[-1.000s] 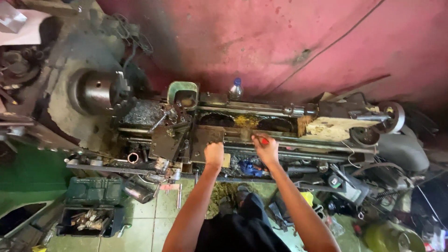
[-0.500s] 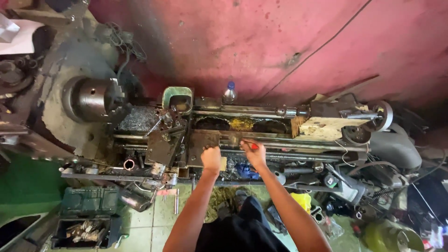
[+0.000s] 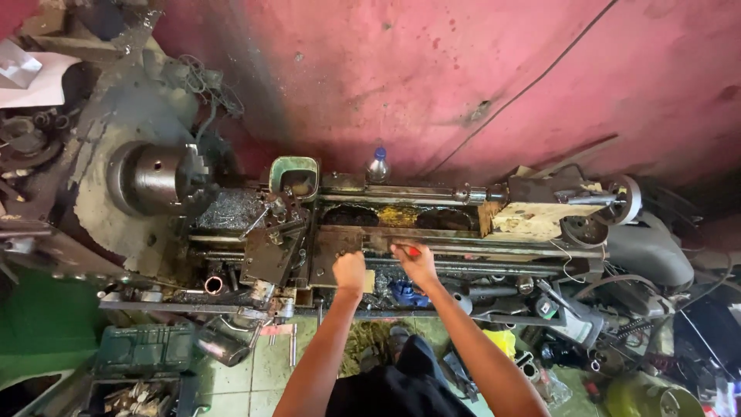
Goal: The person operates a metal lathe, using a tool to shape a cylindrical metal workpiece mounted on the machine. They adjust the tool post and move the carriage along the bed while the workpiece rotates, generating metal shavings.
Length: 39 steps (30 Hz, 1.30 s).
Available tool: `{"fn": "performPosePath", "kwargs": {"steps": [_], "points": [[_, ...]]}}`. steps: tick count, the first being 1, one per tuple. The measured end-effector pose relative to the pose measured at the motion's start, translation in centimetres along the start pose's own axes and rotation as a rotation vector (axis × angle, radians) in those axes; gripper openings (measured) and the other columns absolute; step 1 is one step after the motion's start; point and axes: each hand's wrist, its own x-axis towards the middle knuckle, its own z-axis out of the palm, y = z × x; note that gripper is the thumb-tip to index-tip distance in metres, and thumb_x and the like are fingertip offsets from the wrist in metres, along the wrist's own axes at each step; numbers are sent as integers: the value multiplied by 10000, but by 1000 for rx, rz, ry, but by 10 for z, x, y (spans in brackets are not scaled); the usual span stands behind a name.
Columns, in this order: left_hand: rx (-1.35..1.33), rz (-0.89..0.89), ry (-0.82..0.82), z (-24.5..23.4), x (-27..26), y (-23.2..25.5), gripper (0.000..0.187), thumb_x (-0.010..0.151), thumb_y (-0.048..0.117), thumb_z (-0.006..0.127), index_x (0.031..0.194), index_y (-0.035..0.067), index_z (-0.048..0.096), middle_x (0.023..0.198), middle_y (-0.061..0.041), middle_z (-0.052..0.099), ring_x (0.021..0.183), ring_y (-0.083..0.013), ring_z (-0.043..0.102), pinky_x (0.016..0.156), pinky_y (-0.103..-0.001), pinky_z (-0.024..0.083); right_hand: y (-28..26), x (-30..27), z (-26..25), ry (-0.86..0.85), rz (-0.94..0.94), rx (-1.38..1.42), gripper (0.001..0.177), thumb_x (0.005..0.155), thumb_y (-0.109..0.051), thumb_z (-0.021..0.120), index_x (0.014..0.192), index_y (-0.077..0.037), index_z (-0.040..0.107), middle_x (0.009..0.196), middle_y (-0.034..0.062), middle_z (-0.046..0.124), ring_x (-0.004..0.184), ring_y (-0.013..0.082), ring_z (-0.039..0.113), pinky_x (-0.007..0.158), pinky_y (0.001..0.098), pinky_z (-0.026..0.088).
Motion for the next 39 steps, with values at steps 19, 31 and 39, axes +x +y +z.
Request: {"fn": "performPosePath", "kwargs": {"steps": [19, 31, 39], "points": [[8, -8, -21, -12, -4, 6, 327, 929, 119, 490, 725, 199, 733, 692, -58, 745, 662, -283, 767, 593, -431, 615, 51, -32, 17, 92, -486, -3, 106, 769, -90, 812, 856, -150, 814, 574, 67, 709, 601, 260, 752, 631, 337, 610], [-36, -35, -110, -11, -1, 5, 322, 951, 116, 466, 795, 175, 742, 786, -65, 774, 751, -293, 782, 661, -434, 623, 89, -28, 26, 52, -72, -268, 214, 920, -250, 691, 1121, -206, 749, 876, 147, 785, 903, 385, 745, 831, 528, 606], [-12, -37, -6, -7, 0, 1, 289, 922, 143, 517, 751, 186, 745, 717, -59, 753, 683, -288, 772, 606, -426, 614, 169, 27, 65, 52, 194, -185, 188, 780, -430, 809, 829, -249, 788, 756, 73, 762, 845, 354, 755, 798, 451, 612]]}}
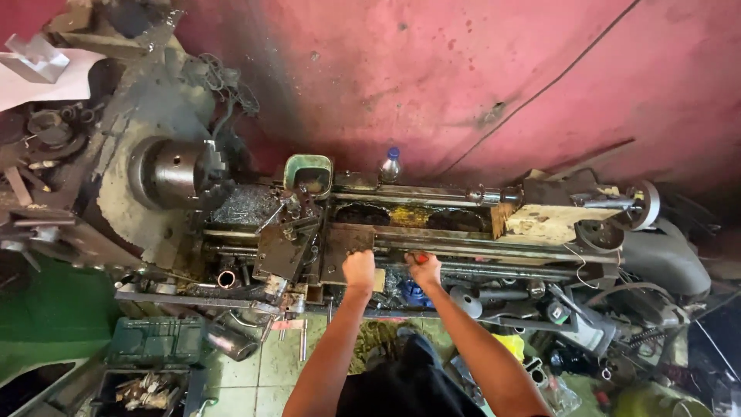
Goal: The person operates a metal lathe, using a tool to shape a cylindrical metal workpiece mounted on the machine. They adjust the tool post and move the carriage along the bed while the workpiece rotates, generating metal shavings.
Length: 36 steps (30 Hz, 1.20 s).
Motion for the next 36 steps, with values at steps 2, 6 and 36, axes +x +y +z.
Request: {"fn": "performPosePath", "kwargs": {"steps": [2, 6, 36], "points": [[12, -2, 1, 3, 1, -2, 294, 921, 132, 509, 753, 194, 743, 717, -53, 751, 683, -285, 771, 607, -426, 614, -20, -6, -21, 9, -37, -148, 218, 813, -390, 746, 782, -175, 738, 714, 117, 740, 807, 383, 747, 770, 484, 611], [10, -1, 13, -11, -12, 3, 298, 917, 122, 512, 737, 197, 738, 704, -55, 747, 677, -292, 770, 606, -427, 613, -85, -23, -57, -171, -84, -567, 274, 866, -311, 639, 766, -67, 715, 721, 173, 744, 793, 392, 767, 706, 504, 633], [32, -9, 7, -7, -4, 2, 284, 894, 98, 558, 718, 195, 758, 669, -58, 738, 659, -299, 765, 585, -434, 610, -78, -37, -59, -256, -68, -662, 286, 883, -359, 633, 923, -116, 779, 860, 153, 788, 891, 385, 775, 816, 514, 636]]}}
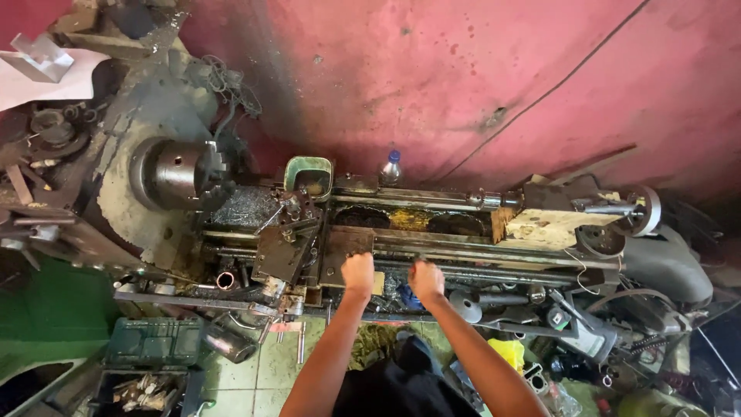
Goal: The person operates a metal lathe, using a tool to shape a cylindrical metal workpiece mounted on the machine. They adjust the tool post and move the carriage along the bed while the workpiece rotates, generating metal shavings.
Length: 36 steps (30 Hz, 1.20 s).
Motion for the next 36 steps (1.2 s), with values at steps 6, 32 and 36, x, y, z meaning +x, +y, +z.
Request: {"fn": "performPosePath", "kwargs": {"steps": [6, 32, 36], "points": [[13, 7, -18, -1, -1, -1, 286, 898, 91, 554, 726, 184, 763, 694, -80, 750, 672, -316, 767, 600, -446, 612, 18, 9, 46, 128, 173, 734, 310, 795, -461, 775, 938, -188, 811, 871, 152, 780, 919, 400, 745, 812, 509, 585], [4, 24, -49, -16, -9, 2, 273, 919, 96, 551, 777, 175, 770, 738, -76, 762, 713, -304, 776, 631, -436, 619, 33, -5, 41, 239, 168, 514, 210, 877, -350, 718, 898, -160, 803, 793, 161, 769, 840, 383, 761, 773, 485, 608], [-12, 13, -83, -10, -11, -1, 261, 910, 90, 556, 788, 167, 773, 736, -94, 758, 716, -326, 773, 632, -459, 617, 23, -10, 34, 175, 262, 946, 357, 723, -471, 894, 901, -170, 827, 803, 153, 765, 798, 351, 755, 771, 440, 616]]}}
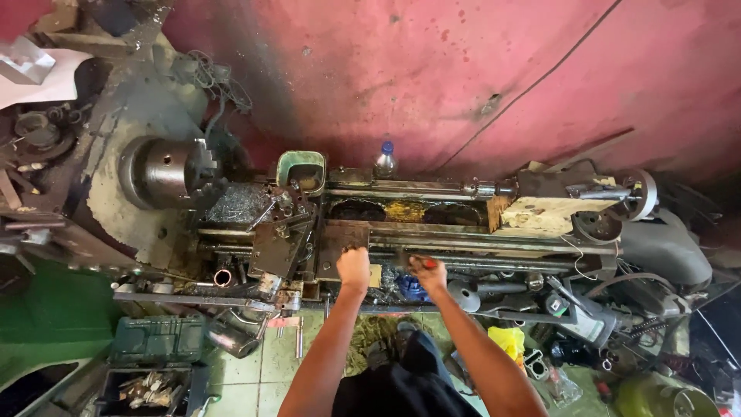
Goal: The person operates a metal lathe, using a tool to shape a cylindrical metal workpiece mounted on the machine. They adjust the tool post and move the carriage along the bed while the workpiece rotates, generating metal shavings.
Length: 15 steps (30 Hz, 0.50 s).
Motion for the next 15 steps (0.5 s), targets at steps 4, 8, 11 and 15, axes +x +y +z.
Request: {"fn": "performPosePath", "kwargs": {"steps": [4, 8, 11, 15], "points": [[-17, -27, -15, -5, 2, -1, 256, 916, 98, 549, 813, 162, 774, 747, -96, 760, 730, -325, 776, 641, -453, 619, 8, 21, -22, 86, 33, -173, 330, 733, -513, 857, 872, -217, 814, 837, 112, 769, 915, 346, 740, 840, 507, 575], [-30, -29, -41, -4, 4, 1, 268, 932, 99, 534, 834, 155, 778, 788, -102, 772, 761, -329, 778, 674, -454, 621, -25, 1, -23, 68, -88, -605, 321, 886, -392, 659, 823, -99, 774, 826, 200, 773, 895, 402, 762, 857, 501, 603], [-30, -34, -45, -8, 3, 3, 283, 937, 103, 525, 833, 161, 781, 792, -99, 775, 769, -327, 780, 675, -449, 623, -9, 15, -8, 9, -110, -503, 302, 849, -406, 700, 857, -113, 772, 836, 200, 771, 917, 412, 755, 854, 501, 599], [-25, -36, -66, -17, -5, 2, 277, 944, 104, 525, 842, 158, 777, 795, -105, 776, 770, -325, 781, 682, -448, 623, 2, 22, 1, -32, -37, -209, 288, 755, -425, 844, 883, -170, 807, 856, 158, 777, 927, 385, 749, 850, 481, 590]]}}
